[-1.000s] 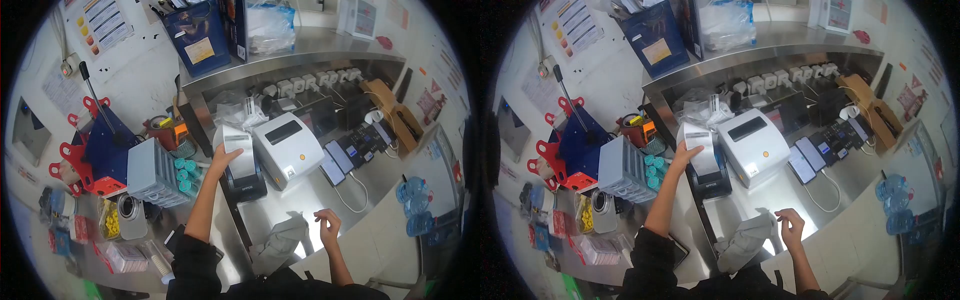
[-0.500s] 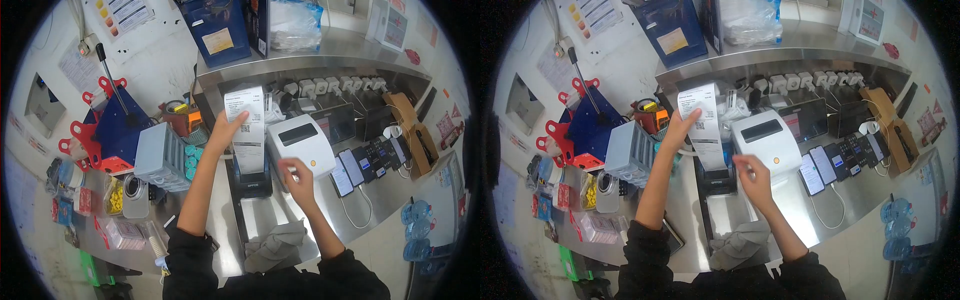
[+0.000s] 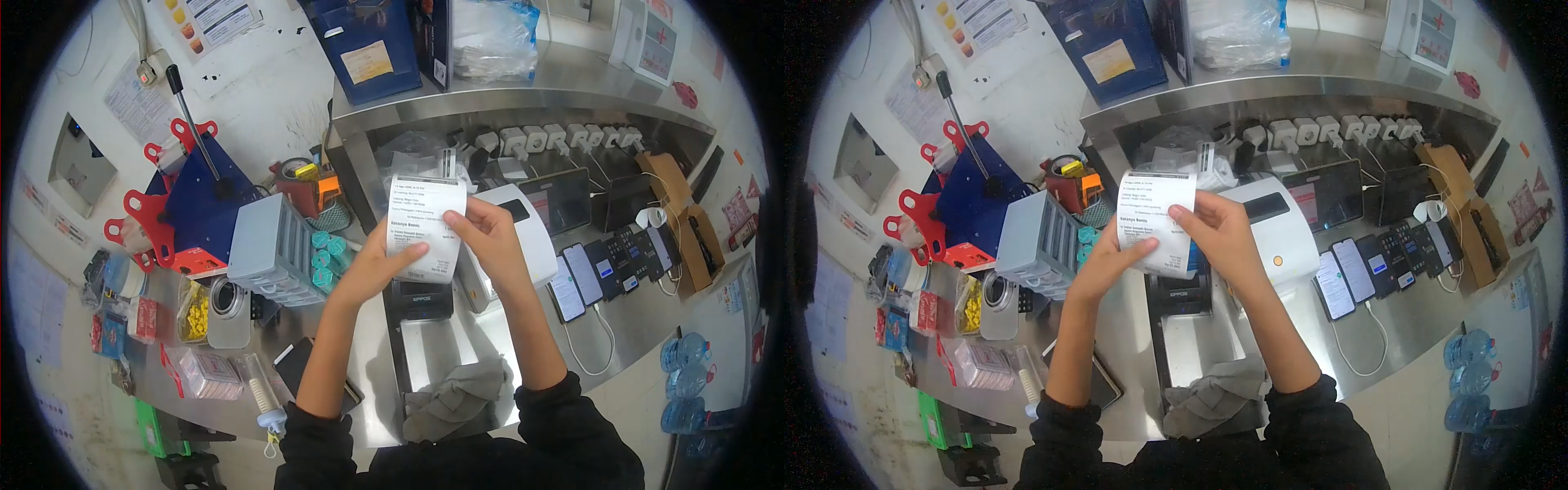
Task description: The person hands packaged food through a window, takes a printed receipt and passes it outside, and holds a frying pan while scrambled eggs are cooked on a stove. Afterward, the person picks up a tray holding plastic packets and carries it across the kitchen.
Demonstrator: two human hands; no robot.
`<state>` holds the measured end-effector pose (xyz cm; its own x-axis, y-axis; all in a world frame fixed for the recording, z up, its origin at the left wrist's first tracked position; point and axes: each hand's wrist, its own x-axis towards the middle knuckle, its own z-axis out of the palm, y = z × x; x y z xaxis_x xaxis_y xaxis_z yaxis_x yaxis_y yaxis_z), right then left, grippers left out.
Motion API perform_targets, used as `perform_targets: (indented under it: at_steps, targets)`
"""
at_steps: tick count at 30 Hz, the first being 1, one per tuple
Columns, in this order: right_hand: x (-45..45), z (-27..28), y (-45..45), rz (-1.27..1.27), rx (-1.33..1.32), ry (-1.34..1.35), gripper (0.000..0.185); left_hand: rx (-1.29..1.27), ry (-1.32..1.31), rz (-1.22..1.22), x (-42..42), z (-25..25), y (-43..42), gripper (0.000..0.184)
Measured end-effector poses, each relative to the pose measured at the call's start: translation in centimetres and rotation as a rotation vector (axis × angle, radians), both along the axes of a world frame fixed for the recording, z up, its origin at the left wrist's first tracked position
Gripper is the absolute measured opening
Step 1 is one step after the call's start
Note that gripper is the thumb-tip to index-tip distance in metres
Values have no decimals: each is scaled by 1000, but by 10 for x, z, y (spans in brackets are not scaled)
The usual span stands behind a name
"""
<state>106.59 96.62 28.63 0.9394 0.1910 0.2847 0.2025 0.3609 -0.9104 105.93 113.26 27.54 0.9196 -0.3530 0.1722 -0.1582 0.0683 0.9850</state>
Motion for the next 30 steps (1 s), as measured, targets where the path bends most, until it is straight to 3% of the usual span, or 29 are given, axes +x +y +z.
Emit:
perform_targets:
  at_steps: [4,13,22,30]
  targets:
    - [-1,-5,1,40,6,70,24,-35,6,-10,-12,-3,-1,54]
    - [-10,-4,1,57,9,89,24,-89,57,14,-26,-5,-3,58]
    - [-22,-6,-1,101,26,43,25,-14,29,37,-41,-17,-1,47]
    - [-36,-14,-5,162,-7,4,29,9,20,-24,-59,-24,1,50]
